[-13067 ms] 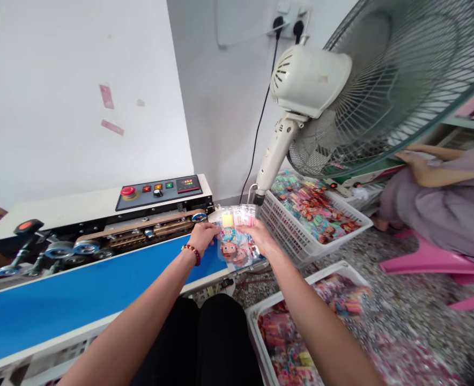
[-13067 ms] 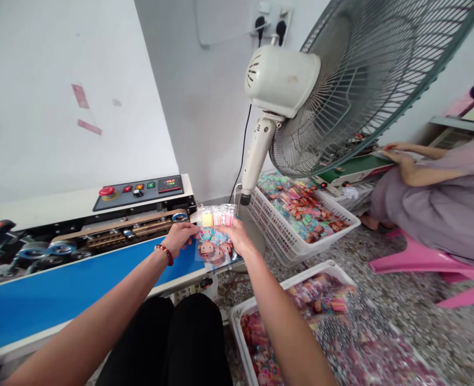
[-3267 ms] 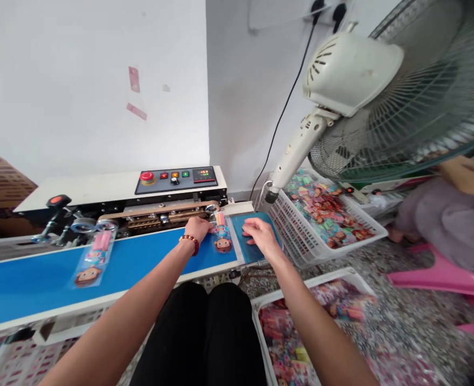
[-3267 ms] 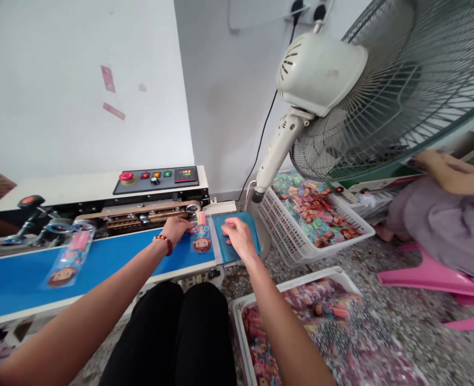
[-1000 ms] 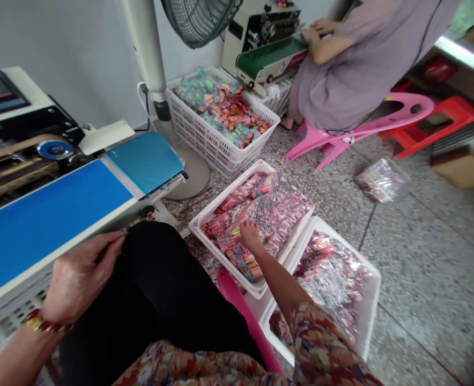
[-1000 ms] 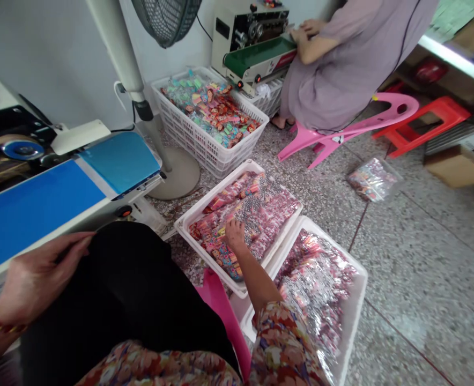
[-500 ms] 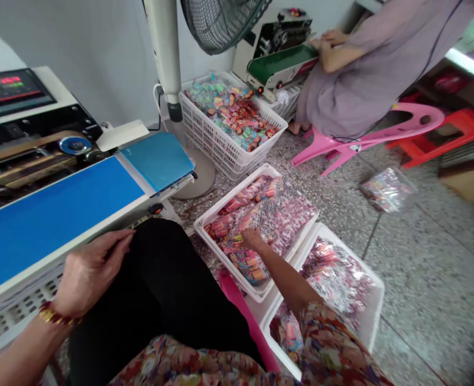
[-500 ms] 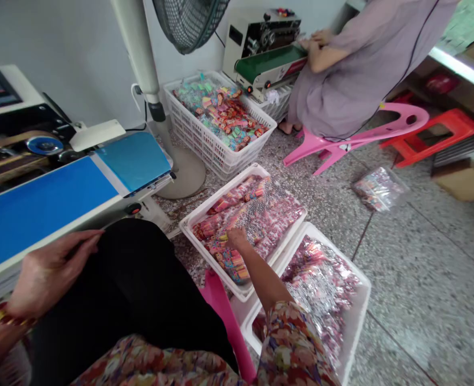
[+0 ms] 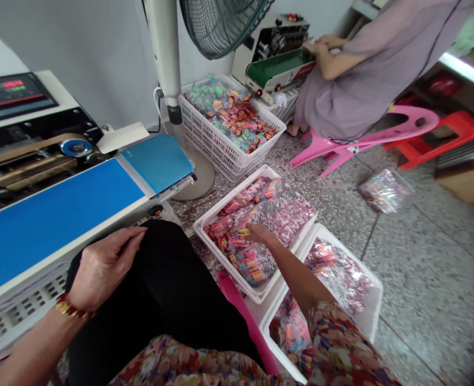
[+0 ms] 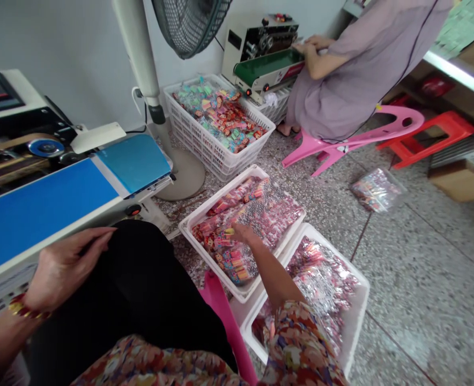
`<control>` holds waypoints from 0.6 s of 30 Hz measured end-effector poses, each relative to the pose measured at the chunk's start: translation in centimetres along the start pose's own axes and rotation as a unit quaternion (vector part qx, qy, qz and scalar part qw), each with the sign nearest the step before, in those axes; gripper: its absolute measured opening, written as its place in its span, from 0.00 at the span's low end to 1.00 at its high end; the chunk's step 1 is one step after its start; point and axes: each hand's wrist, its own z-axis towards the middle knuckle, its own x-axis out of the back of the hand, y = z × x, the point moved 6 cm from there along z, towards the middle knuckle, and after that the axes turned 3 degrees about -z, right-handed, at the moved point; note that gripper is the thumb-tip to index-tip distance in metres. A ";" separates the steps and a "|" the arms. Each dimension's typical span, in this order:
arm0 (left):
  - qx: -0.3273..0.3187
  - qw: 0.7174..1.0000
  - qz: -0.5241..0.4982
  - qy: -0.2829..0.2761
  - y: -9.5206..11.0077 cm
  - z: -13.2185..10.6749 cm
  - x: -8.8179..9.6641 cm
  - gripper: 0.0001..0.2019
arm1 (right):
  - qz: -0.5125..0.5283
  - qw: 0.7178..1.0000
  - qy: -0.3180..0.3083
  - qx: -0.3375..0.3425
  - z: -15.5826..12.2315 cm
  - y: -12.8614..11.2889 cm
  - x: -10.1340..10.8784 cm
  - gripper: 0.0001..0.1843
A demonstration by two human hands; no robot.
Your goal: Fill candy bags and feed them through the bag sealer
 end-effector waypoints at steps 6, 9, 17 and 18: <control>-0.050 0.998 -0.026 -0.006 3.4 2.4 -1.5 0.15 | 0.035 0.998 0.026 0.040 -2.1 -0.5 6.0 0.17; -0.092 0.992 -0.051 -0.071 6.8 5.2 -4.2 0.18 | 0.056 0.989 0.041 0.133 -3.9 -4.4 12.0 0.20; -0.016 0.961 -0.166 -0.219 8.0 12.0 -7.9 0.53 | -0.010 0.945 0.084 0.316 -9.0 -19.2 27.2 0.20; 0.012 0.959 -0.191 -0.208 7.2 12.3 -7.2 0.51 | 0.001 0.941 0.087 0.326 -9.0 -20.1 28.5 0.19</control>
